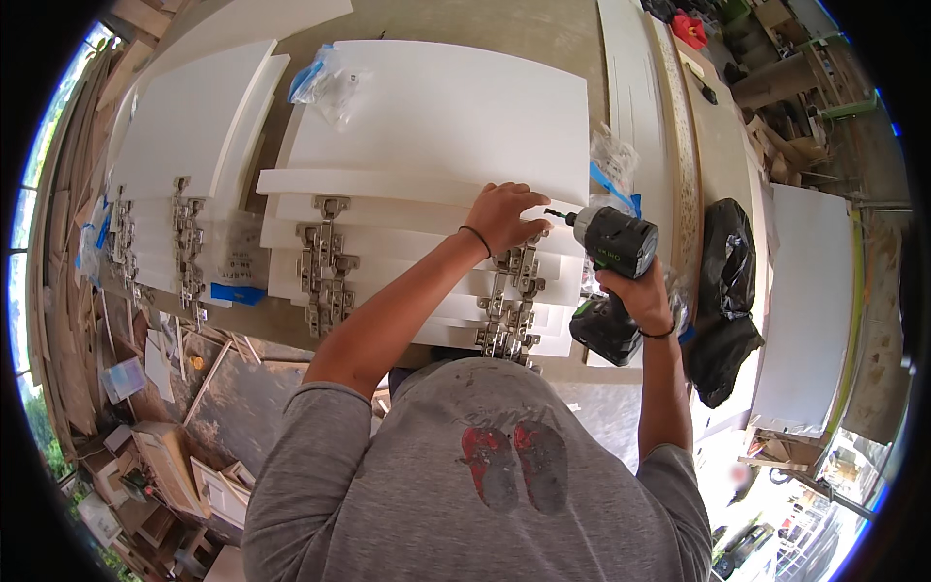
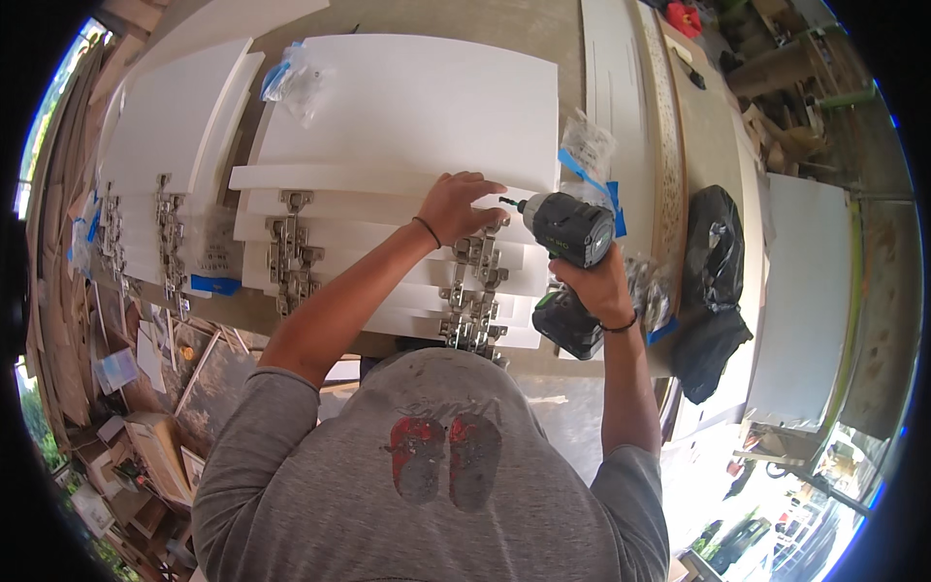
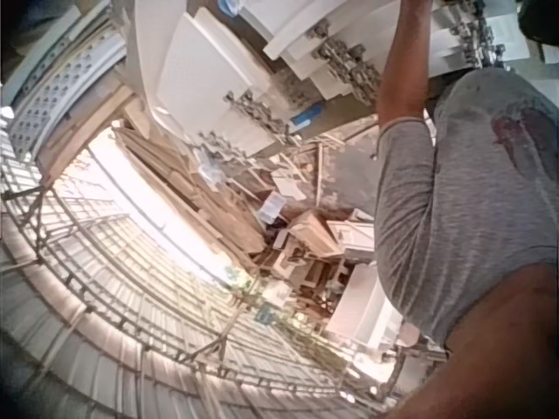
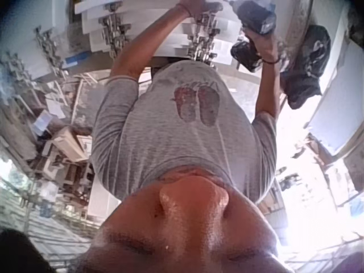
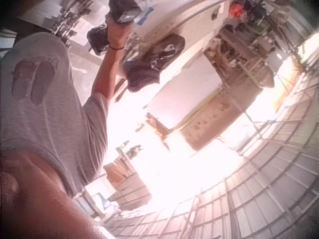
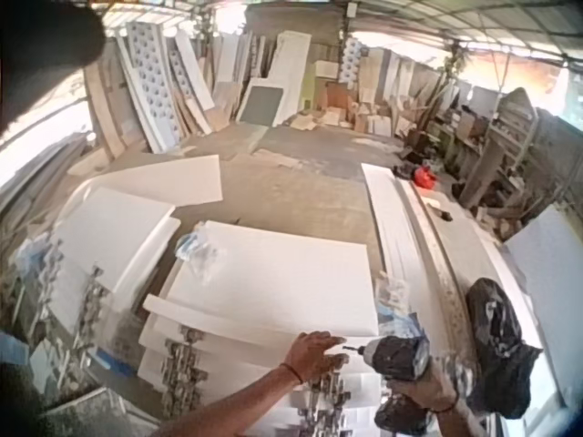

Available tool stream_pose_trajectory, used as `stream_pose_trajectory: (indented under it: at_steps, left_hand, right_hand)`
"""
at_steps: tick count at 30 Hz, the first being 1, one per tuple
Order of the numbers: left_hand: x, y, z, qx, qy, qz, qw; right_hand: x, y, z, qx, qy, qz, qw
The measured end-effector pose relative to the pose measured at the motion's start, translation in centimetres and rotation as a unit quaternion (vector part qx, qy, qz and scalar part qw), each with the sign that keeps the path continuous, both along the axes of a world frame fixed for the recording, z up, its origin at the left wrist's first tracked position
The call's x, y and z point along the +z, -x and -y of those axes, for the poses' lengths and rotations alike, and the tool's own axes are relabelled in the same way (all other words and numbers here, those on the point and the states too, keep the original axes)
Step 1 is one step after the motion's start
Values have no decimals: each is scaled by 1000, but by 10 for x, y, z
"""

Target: The person installs metal hinges onto white wooden panels by hand and using a power drill.

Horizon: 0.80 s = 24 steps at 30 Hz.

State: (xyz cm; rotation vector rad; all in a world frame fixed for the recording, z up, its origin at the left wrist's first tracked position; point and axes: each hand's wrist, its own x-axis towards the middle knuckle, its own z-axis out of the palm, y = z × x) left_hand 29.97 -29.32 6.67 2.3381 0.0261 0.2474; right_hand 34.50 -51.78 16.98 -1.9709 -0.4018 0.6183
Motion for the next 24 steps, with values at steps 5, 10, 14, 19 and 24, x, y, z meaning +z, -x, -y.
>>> stream_pose_trajectory:
  at_steps: [5,10,14,19,24]
  left_hand:
    - [6,-2,5,-31,-40,59,997]
    - [7,-2,9,-86,-125,111,982]
    - [11,0,13,-115,-176,104,972]
    - [6,-2,18,-88,-134,71,985]
    - [3,-3,16,-75,-103,71,989]
  right_hand:
    - [5,3,5,3,7,8,1000]
    - [7,2,12,41,37,37,998]
    - [11,2,13,66,55,62,994]
    - [0,2,15,63,49,170,982]
    - [4,3,11,65,80,162,981]
